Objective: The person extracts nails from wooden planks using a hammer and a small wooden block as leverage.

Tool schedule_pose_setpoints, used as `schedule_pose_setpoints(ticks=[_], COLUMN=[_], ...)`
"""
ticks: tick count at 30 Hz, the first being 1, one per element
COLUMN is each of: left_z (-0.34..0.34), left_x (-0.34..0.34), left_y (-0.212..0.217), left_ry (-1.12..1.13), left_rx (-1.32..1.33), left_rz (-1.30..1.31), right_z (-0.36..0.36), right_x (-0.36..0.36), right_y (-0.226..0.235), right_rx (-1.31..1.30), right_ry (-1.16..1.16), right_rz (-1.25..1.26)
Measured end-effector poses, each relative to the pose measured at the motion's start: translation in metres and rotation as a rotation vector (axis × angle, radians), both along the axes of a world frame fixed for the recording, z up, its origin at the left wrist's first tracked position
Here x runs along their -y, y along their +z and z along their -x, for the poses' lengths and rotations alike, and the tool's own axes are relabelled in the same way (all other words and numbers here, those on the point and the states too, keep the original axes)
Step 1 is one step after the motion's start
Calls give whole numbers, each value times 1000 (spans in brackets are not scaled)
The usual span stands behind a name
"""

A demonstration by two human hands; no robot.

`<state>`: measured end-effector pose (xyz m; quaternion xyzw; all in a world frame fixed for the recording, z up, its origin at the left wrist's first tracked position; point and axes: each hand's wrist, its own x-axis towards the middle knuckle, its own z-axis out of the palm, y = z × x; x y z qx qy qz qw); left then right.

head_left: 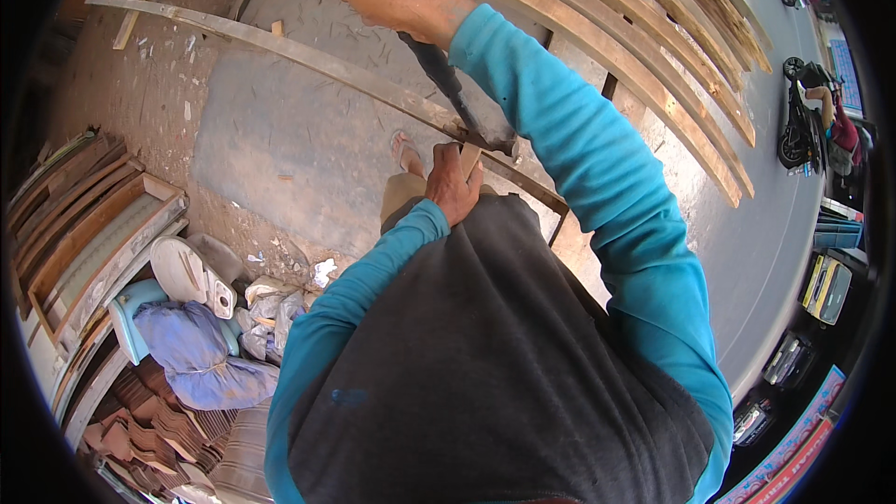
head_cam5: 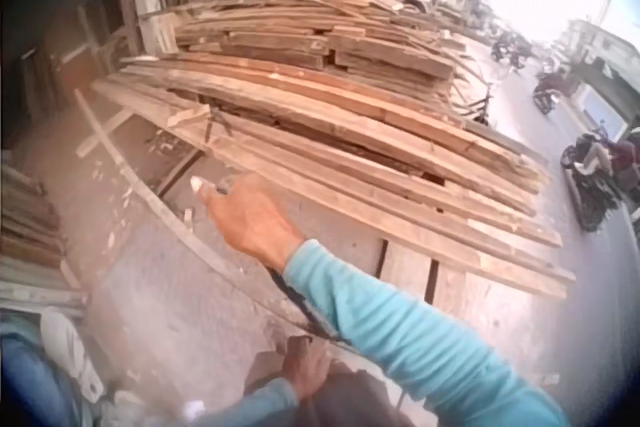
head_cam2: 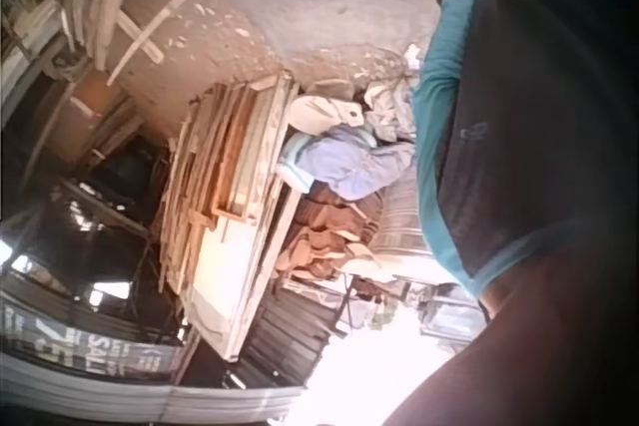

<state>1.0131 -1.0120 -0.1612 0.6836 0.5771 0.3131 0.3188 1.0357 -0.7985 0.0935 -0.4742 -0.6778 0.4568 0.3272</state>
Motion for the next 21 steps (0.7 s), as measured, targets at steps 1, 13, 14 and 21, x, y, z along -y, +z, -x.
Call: schedule_pose_setpoints(ticks=[1,13,14,21], left_z=[2,-5,-9,-31], left_x=[-3,1,1,17], left_y=[-2,12,6,-51], left_ry=[-51,-116,-127,-94], left_rx=[-11,-73,-42,259], left_rz=[110,290,257,92], right_z=[-4,-109,-113,-127], right_x=[5,147,149,149], right_y=[2,31,26,22], right_rx=[-11,-481,-427,-422], right_ry=[-5,-271,-201,-163], right_rz=[-20,-317,-306,-510])
